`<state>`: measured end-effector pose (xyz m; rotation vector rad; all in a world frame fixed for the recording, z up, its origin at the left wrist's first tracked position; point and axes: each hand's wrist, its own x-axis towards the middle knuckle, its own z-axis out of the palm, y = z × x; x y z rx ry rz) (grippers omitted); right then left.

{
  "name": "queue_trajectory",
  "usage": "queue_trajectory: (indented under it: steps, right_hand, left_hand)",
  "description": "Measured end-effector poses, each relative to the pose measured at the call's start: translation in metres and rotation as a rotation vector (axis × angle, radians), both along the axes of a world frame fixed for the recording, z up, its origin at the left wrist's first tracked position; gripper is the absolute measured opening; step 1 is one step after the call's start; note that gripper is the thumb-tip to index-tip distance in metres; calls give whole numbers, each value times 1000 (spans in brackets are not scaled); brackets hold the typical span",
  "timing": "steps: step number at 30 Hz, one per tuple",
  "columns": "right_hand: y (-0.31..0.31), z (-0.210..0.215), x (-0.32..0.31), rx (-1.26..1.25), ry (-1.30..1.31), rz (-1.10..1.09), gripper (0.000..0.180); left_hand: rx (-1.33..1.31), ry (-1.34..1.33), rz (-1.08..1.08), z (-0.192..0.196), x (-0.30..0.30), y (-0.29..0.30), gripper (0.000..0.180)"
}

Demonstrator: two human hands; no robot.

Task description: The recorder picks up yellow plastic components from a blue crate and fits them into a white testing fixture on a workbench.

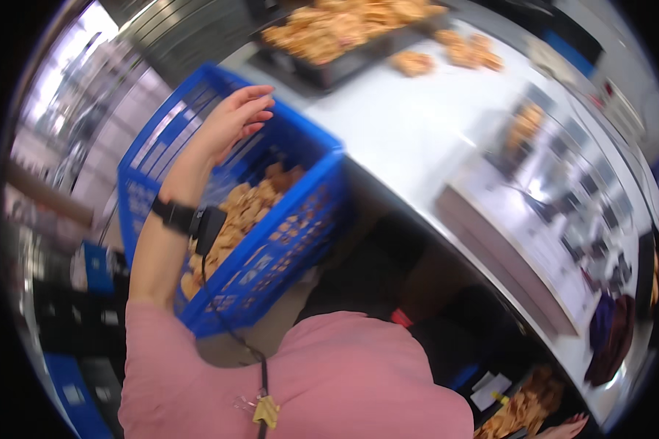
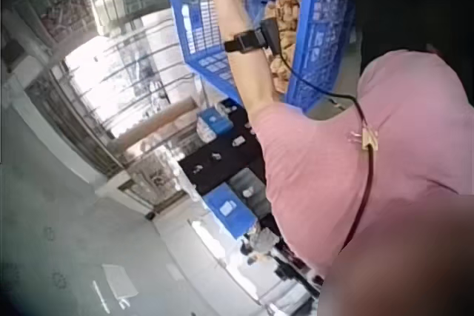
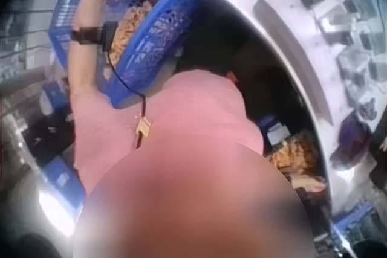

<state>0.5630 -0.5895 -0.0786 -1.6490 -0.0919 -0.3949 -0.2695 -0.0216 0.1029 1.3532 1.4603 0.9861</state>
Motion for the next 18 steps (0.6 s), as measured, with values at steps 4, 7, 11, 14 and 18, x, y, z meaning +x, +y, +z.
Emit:
queue_trajectory:
  steps: [4, 7, 11, 14, 18]
  right_hand:
    - [96, 29, -74, -165, -121, 124, 35]
    - [156, 65, -122, -251, -251, 218, 32]
    - [221, 111, -184, -338, -420, 290, 28]
    - [257, 136, -225, -163, -474, 318, 29]
    - [295, 156, -274, -121, -486, 411, 35]
  left_hand:
    - [-317, -48, 185, -48, -116, 2, 43]
    - [-482, 186, 247, -100, -175, -8, 49]
    - [-695, 477, 61, -186, -226, -23, 61]
    - [-571, 805, -141, -253, -239, -38, 65]
    - [-490, 872, -5, -310, -225, -49, 72]
